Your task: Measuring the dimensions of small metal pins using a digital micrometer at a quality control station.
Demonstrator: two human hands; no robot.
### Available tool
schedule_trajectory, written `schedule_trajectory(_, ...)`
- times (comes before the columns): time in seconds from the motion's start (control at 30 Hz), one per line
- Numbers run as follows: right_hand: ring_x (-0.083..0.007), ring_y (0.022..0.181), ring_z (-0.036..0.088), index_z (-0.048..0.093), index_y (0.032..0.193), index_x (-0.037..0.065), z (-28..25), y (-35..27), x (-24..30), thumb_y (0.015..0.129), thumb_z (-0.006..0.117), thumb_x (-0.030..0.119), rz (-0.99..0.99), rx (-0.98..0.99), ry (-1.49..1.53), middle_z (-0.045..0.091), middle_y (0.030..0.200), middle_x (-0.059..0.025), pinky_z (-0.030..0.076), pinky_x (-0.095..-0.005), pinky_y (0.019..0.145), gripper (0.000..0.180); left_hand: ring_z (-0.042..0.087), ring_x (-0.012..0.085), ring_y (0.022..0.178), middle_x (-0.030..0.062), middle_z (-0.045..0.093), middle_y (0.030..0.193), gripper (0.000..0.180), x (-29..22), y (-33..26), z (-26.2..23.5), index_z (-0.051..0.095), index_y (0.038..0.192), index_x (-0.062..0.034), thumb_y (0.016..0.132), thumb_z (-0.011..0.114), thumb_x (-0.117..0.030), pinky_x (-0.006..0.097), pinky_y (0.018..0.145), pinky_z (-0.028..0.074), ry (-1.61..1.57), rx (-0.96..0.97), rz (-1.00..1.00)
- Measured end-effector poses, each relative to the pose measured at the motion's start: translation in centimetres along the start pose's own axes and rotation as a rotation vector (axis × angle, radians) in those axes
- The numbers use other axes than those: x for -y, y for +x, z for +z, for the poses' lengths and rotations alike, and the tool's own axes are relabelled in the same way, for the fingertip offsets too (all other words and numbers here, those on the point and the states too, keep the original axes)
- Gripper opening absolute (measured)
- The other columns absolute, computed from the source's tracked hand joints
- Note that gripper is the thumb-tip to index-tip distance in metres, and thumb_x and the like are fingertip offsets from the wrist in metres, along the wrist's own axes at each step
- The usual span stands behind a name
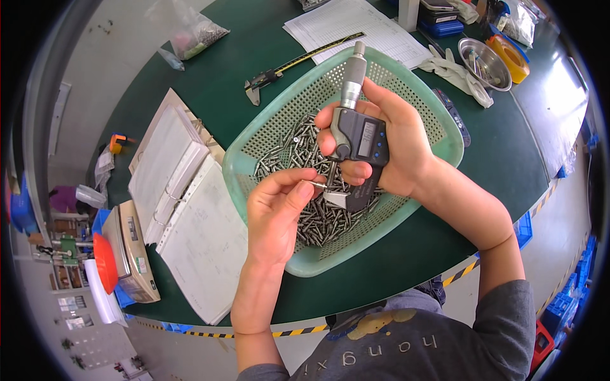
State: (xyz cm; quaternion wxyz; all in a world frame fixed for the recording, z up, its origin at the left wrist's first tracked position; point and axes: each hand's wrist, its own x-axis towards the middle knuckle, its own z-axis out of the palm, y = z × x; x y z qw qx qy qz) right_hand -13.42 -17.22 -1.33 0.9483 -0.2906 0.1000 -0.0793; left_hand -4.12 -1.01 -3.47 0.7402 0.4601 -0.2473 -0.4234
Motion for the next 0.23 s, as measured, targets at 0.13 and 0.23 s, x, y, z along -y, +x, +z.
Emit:
schedule_trajectory(0.13, -0.0134, 0.038, 0.041, 0.053, 0.090, 0.002, -0.03, -0.06, 0.14, 0.086, 0.029, 0.054, 0.009, -0.015, -0.012, 0.057, 0.071, -0.0107, 0.036, -0.0240, 0.038, 0.057, 0.058, 0.0138, 0.084, 0.0119, 0.062, 0.092, 0.017, 0.07, 0.05, 0.07, 0.057, 0.098, 0.0032, 0.082, 0.056, -0.001, 0.026, 0.079, 0.046, 0.028, 0.016, 0.005)
schedule_trajectory(0.23, -0.0140, 0.039, 0.042, 0.053, 0.091, 0.003, -0.03, -0.01, 0.16, 0.084, 0.034, 0.058, -0.013, -0.061, -0.144, 0.057, 0.070, -0.0112, 0.037, -0.0252, 0.037, 0.059, 0.058, 0.0139, 0.084, 0.0118, 0.062, 0.091, 0.017, 0.11, 0.10, 0.10, 0.057, 0.098, 0.0031, 0.081, 0.057, -0.001, 0.026, 0.079, 0.046, 0.041, 0.013, 0.008)
